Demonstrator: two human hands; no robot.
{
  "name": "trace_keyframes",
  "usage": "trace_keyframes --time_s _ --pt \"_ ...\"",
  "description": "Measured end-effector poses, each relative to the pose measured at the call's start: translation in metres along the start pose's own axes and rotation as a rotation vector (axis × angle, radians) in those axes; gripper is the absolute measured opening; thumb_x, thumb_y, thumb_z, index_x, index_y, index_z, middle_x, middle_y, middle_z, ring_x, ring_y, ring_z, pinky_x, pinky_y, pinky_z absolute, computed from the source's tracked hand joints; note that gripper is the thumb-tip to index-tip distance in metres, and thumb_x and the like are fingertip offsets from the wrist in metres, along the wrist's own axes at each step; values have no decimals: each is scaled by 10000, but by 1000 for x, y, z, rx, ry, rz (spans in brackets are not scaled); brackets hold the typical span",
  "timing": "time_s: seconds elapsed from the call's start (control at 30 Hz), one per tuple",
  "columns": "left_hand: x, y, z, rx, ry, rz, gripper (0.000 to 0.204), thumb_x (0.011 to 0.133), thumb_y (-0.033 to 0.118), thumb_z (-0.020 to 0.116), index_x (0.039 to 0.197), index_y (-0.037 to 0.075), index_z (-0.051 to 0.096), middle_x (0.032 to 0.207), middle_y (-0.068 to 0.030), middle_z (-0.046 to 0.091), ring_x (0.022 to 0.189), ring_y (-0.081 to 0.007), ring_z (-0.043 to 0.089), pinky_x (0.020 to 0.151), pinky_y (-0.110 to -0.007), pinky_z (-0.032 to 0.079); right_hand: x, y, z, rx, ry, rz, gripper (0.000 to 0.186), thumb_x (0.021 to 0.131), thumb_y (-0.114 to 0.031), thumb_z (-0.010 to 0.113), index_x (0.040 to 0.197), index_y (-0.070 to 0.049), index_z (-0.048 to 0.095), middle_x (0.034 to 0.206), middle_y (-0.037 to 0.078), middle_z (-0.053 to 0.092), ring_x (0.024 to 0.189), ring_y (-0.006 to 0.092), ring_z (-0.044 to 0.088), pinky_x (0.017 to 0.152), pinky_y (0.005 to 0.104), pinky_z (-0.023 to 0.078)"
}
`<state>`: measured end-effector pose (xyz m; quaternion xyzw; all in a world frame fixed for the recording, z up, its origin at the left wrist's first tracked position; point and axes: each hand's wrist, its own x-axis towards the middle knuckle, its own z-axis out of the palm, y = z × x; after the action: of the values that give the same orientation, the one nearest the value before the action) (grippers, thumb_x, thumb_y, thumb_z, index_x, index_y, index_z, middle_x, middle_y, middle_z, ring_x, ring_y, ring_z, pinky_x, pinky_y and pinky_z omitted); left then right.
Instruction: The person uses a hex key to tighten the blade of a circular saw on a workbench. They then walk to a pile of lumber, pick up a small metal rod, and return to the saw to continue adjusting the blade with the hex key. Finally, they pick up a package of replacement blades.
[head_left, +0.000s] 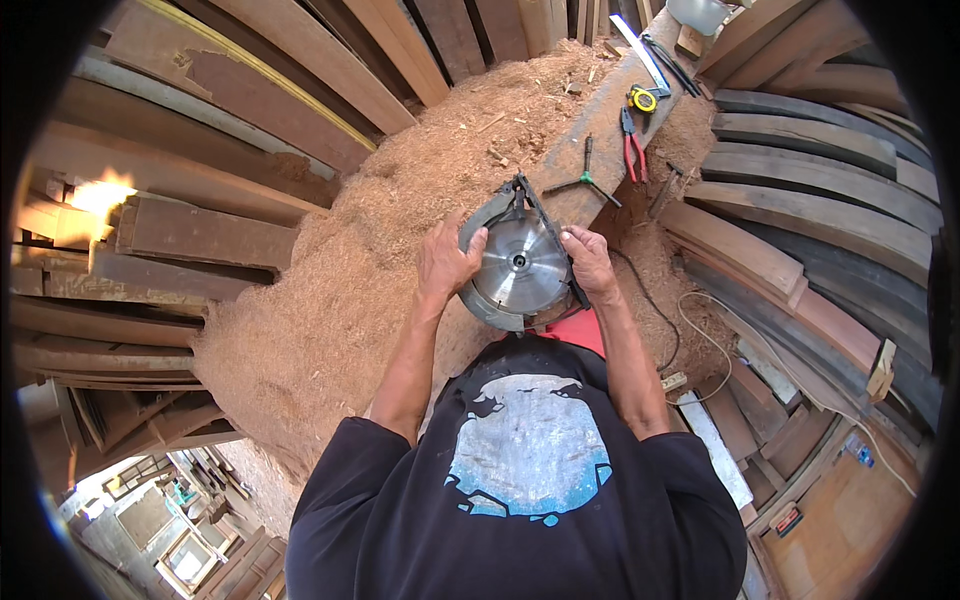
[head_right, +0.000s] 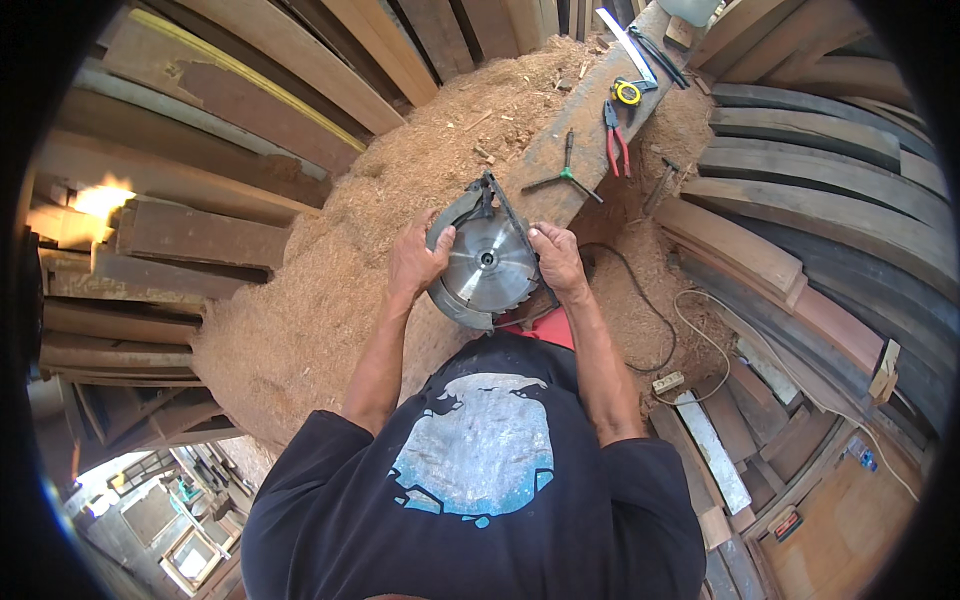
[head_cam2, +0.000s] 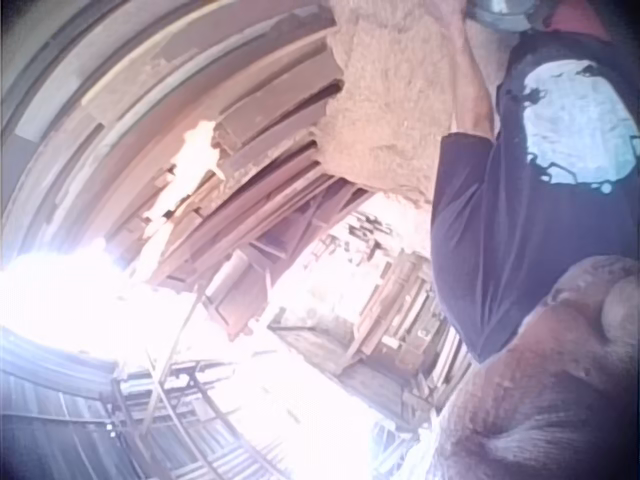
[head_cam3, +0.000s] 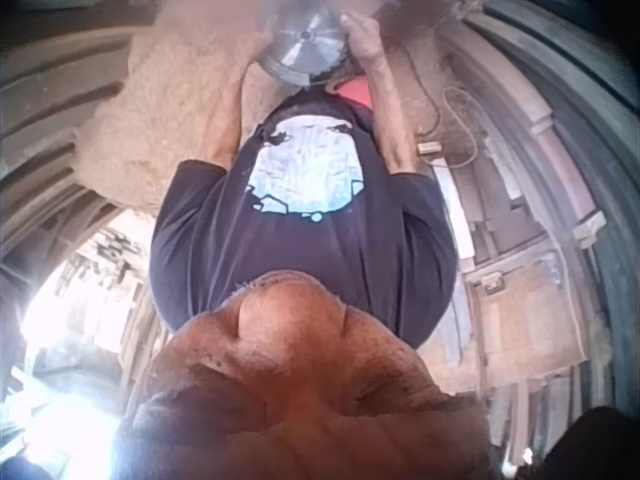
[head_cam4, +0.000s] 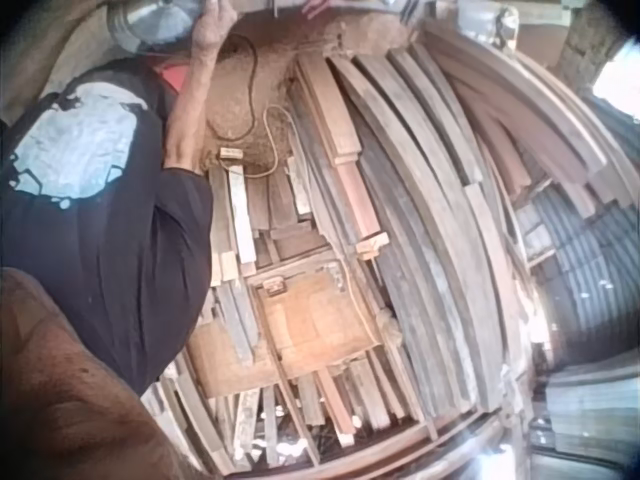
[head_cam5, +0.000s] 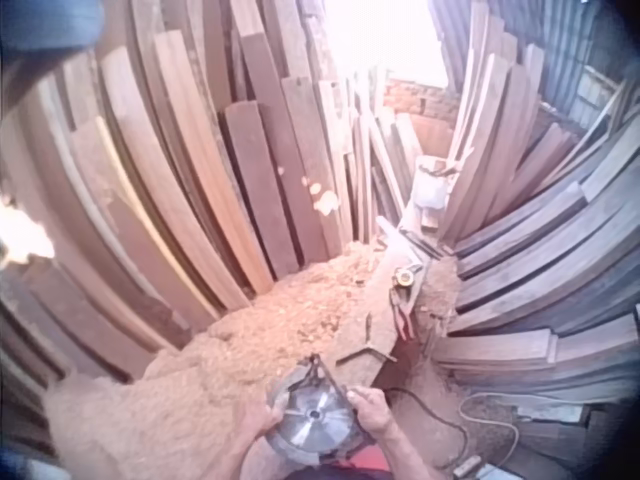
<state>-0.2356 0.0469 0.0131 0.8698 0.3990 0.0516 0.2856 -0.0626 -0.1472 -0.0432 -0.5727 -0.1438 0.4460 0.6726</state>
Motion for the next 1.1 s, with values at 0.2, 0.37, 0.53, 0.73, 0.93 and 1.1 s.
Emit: trace_keyframes --time_s 0.2,0.37,0.53,0.73,0.93,1.1 --pt "35 22 -5 104 95 143 667 871 563 741 1314 70 673 1008 -198 675 975 -358 654 858 -477 534 -4 13 0 -3 37 -16 241 1038 -171 578 1017 23 720 854 -46 648 782 44 537 706 252 459" --pt "40 48 13 226 81 292 756 742 644 818 1228 74 716 1015 -194 656 994 -363 632 861 -472 529 -7 13 5 -36 85 -51 246 1043 -169 569 1026 26 720 857 -43 654 772 45 539 703 254 463" --pt "43 49 19 160 66 242 689 731 563 842 1189 63 723 1021 -197 646 1009 -363 621 863 -483 526 -10 3 9 28 59 -30 250 1048 -170 560 1014 23 716 866 -36 660 765 46 540 697 250 465" --pt "44 49 20 152 74 264 671 743 532 835 1189 46 714 1024 -200 648 1009 -362 619 870 -483 521 -5 12 4 -39 66 -25 245 1047 -163 555 997 18 712 824 -57 614 733 36 503 655 242 430" --pt "50 44 19 102 -4 267 697 761 510 833 1247 32 686 1091 -211 665 1080 -373 621 941 -476 513 -8 9 10 -4 115 -29 239 1039 -155 551 959 16 698 780 -70 565 718 33 466 633 248 399" --pt "49 12 12 -80 -166 204 709 799 483 824 1306 17 652 1216 -227 670 1215 -380 609 1053 -464 481 -10 21 5 -45 130 -77 243 1033 -167 560 937 9 696 768 -67 552 709 43 456 634 257 396"
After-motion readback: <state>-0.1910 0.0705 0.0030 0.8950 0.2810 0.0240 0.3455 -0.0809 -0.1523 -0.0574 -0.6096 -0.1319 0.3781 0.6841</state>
